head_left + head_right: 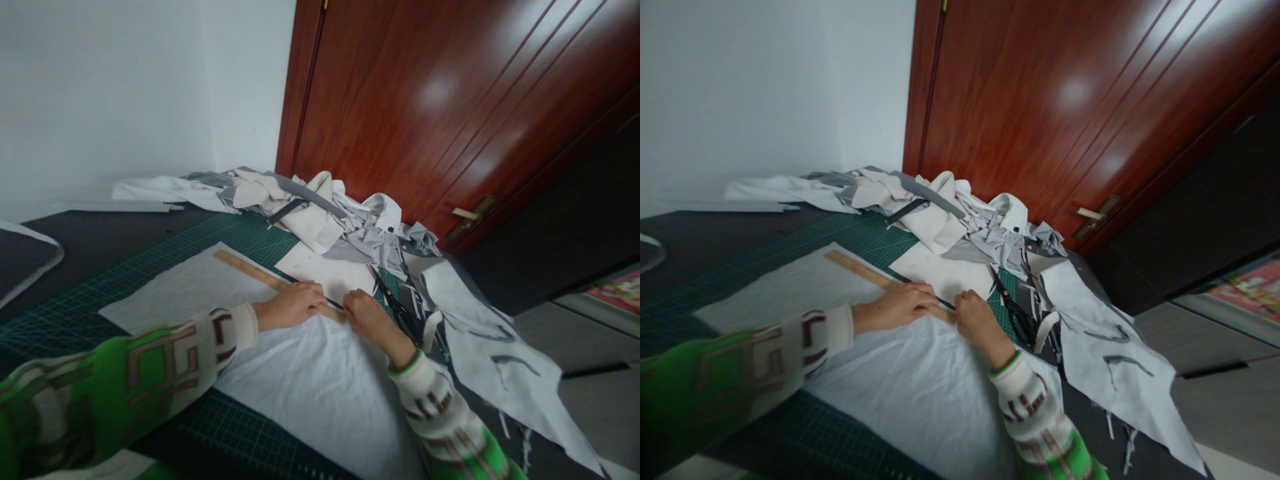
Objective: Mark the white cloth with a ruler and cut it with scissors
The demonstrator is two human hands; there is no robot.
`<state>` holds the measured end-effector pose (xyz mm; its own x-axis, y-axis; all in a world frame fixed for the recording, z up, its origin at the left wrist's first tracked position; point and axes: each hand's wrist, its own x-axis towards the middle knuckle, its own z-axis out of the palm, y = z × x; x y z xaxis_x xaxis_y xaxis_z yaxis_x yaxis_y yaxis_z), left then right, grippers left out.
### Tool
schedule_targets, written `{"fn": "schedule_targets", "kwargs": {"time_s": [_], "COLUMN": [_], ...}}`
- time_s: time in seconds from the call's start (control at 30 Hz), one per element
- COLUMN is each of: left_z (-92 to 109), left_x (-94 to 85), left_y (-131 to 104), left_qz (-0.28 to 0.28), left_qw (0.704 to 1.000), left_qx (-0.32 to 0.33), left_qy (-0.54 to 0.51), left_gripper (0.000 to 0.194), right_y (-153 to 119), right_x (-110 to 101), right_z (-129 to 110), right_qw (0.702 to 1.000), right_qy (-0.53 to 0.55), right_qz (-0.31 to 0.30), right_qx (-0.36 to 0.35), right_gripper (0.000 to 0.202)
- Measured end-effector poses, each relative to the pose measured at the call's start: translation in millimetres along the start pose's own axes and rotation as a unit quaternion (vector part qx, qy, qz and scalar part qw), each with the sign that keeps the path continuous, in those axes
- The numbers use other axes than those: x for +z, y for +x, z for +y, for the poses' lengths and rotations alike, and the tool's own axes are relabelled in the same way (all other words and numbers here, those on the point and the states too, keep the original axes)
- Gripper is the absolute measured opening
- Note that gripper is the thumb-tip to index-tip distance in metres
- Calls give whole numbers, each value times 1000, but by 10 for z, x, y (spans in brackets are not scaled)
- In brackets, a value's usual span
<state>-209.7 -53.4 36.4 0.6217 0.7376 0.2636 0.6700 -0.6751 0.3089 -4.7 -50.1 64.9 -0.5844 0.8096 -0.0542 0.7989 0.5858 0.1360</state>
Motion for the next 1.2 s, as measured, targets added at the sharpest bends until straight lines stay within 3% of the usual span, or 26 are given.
{"fn": "schedule_targets", "kwargs": {"time_s": [0.33,0.53,0.63,0.87,1.2], "left_z": [179,199,213,335,374], "left_x": [230,254,252,297,252], "left_y": [131,165,122,-40,-284], "left_qz": [24,38,49,55,43], "left_qw": [999,999,998,996,989], "left_qx": [22,35,28,6,29], "left_qy": [-25,-18,-5,73,139], "left_gripper": [17,12,12,27,26], "right_y": [28,45,44,24,16], "right_x": [30,65,61,14,7], "right_z": [48,74,66,35,39], "right_qw": [999,999,999,1000,1000], "right_qy": [17,23,25,17,12], "right_qz": [24,29,27,15,11], "right_qx": [-17,-27,-27,-14,-6], "right_gripper": [28,35,37,21,17]}}
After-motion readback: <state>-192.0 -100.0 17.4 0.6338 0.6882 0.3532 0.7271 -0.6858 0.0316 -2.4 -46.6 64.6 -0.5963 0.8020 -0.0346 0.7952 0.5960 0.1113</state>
